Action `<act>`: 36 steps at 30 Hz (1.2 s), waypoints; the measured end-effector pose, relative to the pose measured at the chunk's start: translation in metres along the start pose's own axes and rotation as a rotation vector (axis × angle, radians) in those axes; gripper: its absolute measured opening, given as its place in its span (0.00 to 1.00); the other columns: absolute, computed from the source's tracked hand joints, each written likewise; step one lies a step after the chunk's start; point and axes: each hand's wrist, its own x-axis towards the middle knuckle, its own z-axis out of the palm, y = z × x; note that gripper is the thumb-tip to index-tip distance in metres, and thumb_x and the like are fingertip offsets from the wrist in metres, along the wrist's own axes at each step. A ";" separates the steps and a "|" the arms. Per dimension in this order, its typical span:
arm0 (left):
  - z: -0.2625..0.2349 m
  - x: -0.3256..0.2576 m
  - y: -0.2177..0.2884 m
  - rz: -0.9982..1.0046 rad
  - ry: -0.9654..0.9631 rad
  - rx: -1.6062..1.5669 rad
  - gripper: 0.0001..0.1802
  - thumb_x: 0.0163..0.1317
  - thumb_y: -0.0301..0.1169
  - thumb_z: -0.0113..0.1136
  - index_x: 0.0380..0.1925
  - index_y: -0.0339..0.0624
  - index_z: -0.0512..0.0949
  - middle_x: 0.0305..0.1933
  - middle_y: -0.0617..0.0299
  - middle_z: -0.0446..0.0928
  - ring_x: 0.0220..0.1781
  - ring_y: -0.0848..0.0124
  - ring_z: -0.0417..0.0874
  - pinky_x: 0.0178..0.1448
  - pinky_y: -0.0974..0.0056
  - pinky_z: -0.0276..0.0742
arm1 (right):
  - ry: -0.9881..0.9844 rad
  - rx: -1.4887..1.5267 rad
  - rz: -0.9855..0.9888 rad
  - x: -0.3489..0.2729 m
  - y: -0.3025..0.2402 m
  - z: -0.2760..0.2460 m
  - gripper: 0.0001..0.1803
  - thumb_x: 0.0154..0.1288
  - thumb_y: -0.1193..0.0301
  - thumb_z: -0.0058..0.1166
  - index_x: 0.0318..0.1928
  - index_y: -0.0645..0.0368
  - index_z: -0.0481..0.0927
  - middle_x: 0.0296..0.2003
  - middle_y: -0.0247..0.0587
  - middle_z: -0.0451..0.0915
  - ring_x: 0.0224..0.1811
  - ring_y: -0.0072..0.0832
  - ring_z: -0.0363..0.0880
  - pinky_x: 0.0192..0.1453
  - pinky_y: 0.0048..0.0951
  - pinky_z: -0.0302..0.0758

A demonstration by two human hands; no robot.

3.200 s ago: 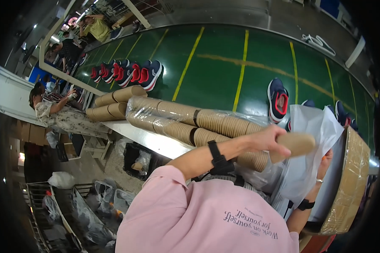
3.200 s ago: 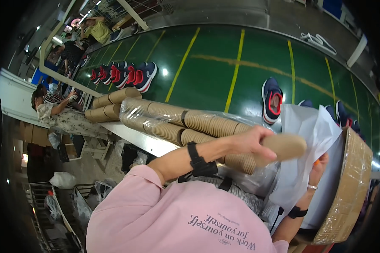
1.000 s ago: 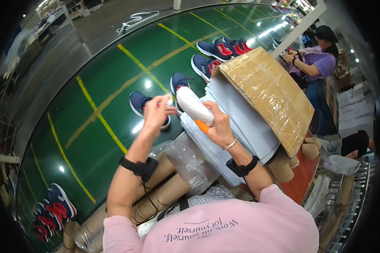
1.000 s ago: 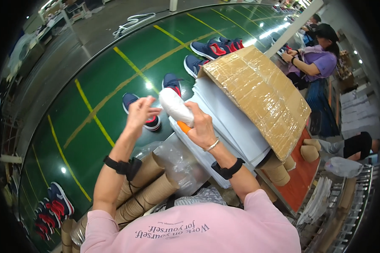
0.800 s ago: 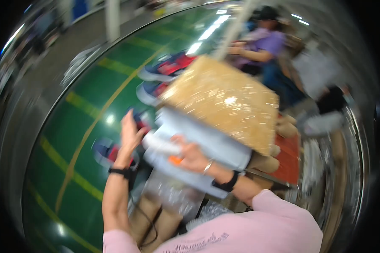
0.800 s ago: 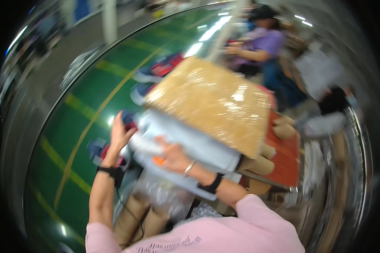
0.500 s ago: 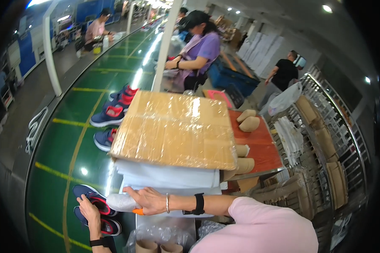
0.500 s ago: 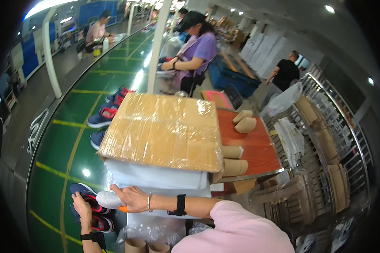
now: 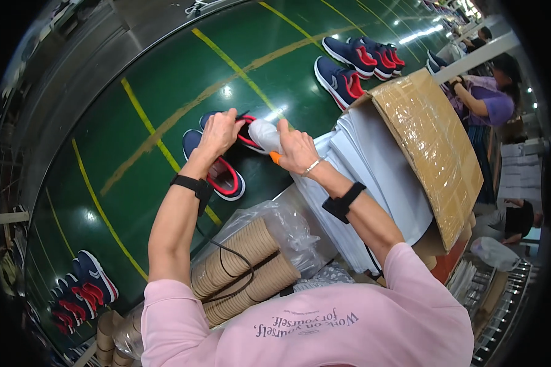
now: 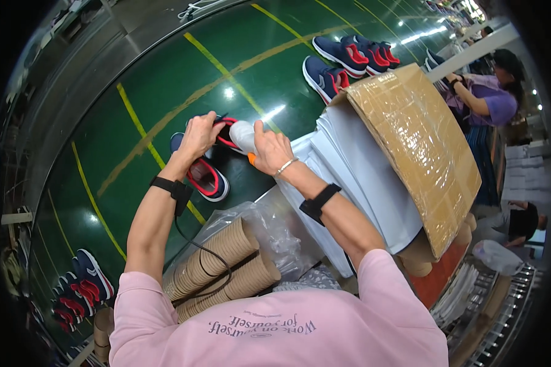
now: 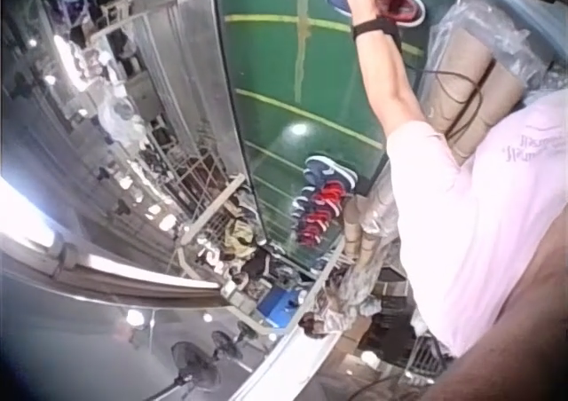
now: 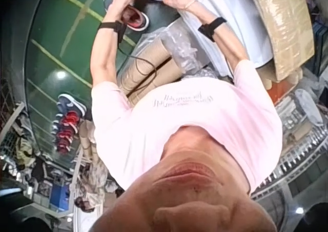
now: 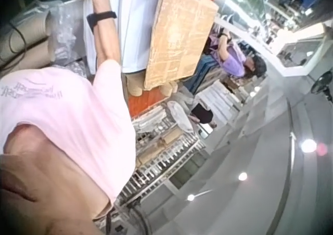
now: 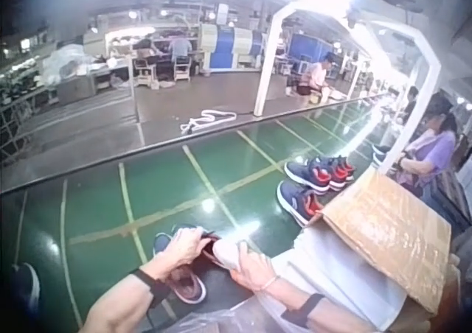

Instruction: Placing paper supports and wrapping paper inside shoes on an assembly line.

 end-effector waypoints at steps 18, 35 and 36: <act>0.005 -0.020 0.010 0.077 0.063 -0.044 0.10 0.54 0.31 0.56 0.28 0.35 0.69 0.28 0.46 0.75 0.32 0.47 0.77 0.34 0.50 0.72 | -0.101 -0.223 -0.219 0.061 -0.004 0.068 0.26 0.47 0.63 0.62 0.44 0.61 0.67 0.27 0.53 0.79 0.30 0.49 0.79 0.34 0.45 0.74; -0.156 -0.075 0.114 0.063 0.560 -0.681 0.22 0.48 0.29 0.67 0.45 0.37 0.73 0.41 0.59 0.76 0.45 0.71 0.76 0.52 0.67 0.69 | 0.454 0.404 -0.294 0.000 -0.031 -0.060 0.19 0.47 0.76 0.62 0.41 0.59 0.72 0.30 0.40 0.80 0.32 0.35 0.80 0.37 0.32 0.75; -0.168 -0.083 0.120 0.137 0.596 -0.697 0.21 0.49 0.27 0.66 0.44 0.37 0.73 0.41 0.59 0.76 0.45 0.72 0.76 0.53 0.67 0.69 | 0.525 0.435 -0.314 -0.014 -0.030 -0.078 0.17 0.48 0.76 0.62 0.40 0.59 0.73 0.30 0.40 0.80 0.32 0.33 0.80 0.37 0.30 0.75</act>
